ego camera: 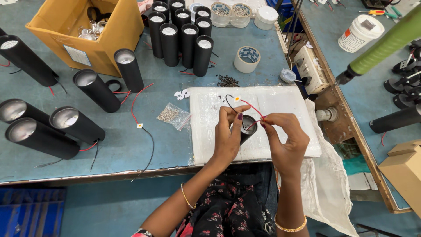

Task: The person assembles LED light fixtures by inserting wires into black cylindrical housings, securing them with screws using a green power drill, and taping the connections. The person repeats this process for multiple units on a factory workbench.

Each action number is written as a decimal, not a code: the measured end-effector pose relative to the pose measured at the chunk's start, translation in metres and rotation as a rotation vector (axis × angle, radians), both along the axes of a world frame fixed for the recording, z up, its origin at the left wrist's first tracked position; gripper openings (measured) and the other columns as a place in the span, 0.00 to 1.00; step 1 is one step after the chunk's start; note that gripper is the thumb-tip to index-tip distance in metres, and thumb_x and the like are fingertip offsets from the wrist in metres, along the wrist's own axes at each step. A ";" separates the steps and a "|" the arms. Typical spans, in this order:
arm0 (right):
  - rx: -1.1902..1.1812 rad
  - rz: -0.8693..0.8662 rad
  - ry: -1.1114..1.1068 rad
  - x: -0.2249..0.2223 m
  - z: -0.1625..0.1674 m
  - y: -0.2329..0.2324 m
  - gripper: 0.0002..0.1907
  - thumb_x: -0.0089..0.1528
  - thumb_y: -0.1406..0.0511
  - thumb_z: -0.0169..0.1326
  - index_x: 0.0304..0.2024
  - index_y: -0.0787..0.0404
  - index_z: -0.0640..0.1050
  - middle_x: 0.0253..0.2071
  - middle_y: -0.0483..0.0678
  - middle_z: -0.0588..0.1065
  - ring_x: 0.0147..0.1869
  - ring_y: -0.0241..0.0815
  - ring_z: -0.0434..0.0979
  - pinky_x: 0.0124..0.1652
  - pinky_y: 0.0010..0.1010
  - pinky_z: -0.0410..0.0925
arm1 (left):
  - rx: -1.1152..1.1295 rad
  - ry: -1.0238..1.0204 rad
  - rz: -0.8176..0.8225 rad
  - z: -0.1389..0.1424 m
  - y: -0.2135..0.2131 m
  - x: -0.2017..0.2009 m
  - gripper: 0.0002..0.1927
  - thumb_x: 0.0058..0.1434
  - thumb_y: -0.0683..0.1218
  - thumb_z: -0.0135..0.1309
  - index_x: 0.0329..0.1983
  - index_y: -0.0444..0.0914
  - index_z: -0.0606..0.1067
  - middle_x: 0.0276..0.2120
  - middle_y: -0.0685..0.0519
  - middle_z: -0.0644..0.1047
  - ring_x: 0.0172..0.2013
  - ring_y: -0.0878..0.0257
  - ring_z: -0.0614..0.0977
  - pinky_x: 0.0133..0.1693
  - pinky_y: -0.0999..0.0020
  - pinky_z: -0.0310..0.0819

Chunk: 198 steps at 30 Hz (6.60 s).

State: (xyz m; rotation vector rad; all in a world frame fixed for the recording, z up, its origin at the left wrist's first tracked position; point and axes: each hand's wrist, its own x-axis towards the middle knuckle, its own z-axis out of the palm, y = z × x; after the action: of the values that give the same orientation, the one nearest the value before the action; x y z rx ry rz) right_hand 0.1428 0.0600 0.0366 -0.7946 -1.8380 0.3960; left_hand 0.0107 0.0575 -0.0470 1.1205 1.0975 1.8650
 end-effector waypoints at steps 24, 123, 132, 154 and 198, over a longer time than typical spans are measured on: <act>0.153 0.027 -0.141 0.019 -0.013 -0.019 0.10 0.56 0.79 0.62 0.39 0.64 0.81 0.39 0.48 0.79 0.47 0.45 0.80 0.47 0.32 0.73 | 0.097 0.081 -0.146 -0.002 -0.047 -0.003 0.13 0.76 0.48 0.43 0.51 0.32 0.61 0.52 0.40 0.81 0.54 0.56 0.84 0.57 0.63 0.78; -0.140 0.100 -0.262 -0.008 -0.011 -0.042 0.12 0.59 0.74 0.61 0.46 0.65 0.81 0.46 0.50 0.82 0.47 0.46 0.83 0.45 0.32 0.74 | -0.209 0.710 0.052 0.081 -0.095 -0.040 0.05 0.63 0.43 0.56 0.37 0.35 0.74 0.33 0.48 0.77 0.36 0.48 0.79 0.38 0.55 0.72; -0.133 0.123 -0.250 -0.005 -0.012 -0.039 0.13 0.58 0.77 0.58 0.45 0.65 0.81 0.48 0.51 0.82 0.48 0.45 0.83 0.45 0.31 0.75 | -0.152 0.391 -0.015 0.060 -0.088 -0.043 0.05 0.57 0.39 0.61 0.36 0.35 0.78 0.41 0.54 0.74 0.40 0.63 0.76 0.39 0.69 0.70; -0.161 0.142 -0.222 -0.006 -0.013 -0.041 0.09 0.60 0.75 0.60 0.43 0.65 0.81 0.48 0.50 0.82 0.47 0.43 0.83 0.44 0.28 0.76 | -0.407 0.525 -0.079 0.075 -0.119 -0.051 0.06 0.58 0.41 0.59 0.38 0.36 0.79 0.37 0.50 0.82 0.35 0.58 0.86 0.37 0.64 0.78; -0.152 0.132 -0.227 -0.010 -0.011 -0.037 0.08 0.61 0.75 0.59 0.43 0.65 0.81 0.48 0.51 0.82 0.47 0.44 0.83 0.42 0.29 0.76 | -0.480 0.422 -0.034 0.088 -0.127 -0.068 0.08 0.57 0.41 0.59 0.39 0.38 0.83 0.38 0.53 0.83 0.37 0.64 0.87 0.41 0.71 0.80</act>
State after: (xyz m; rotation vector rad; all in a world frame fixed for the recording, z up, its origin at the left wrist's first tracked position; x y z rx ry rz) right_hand 0.1325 0.0226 0.0255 -0.8522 -2.0981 0.5537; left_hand -0.0572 -0.0690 0.0414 1.2521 1.6418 1.2587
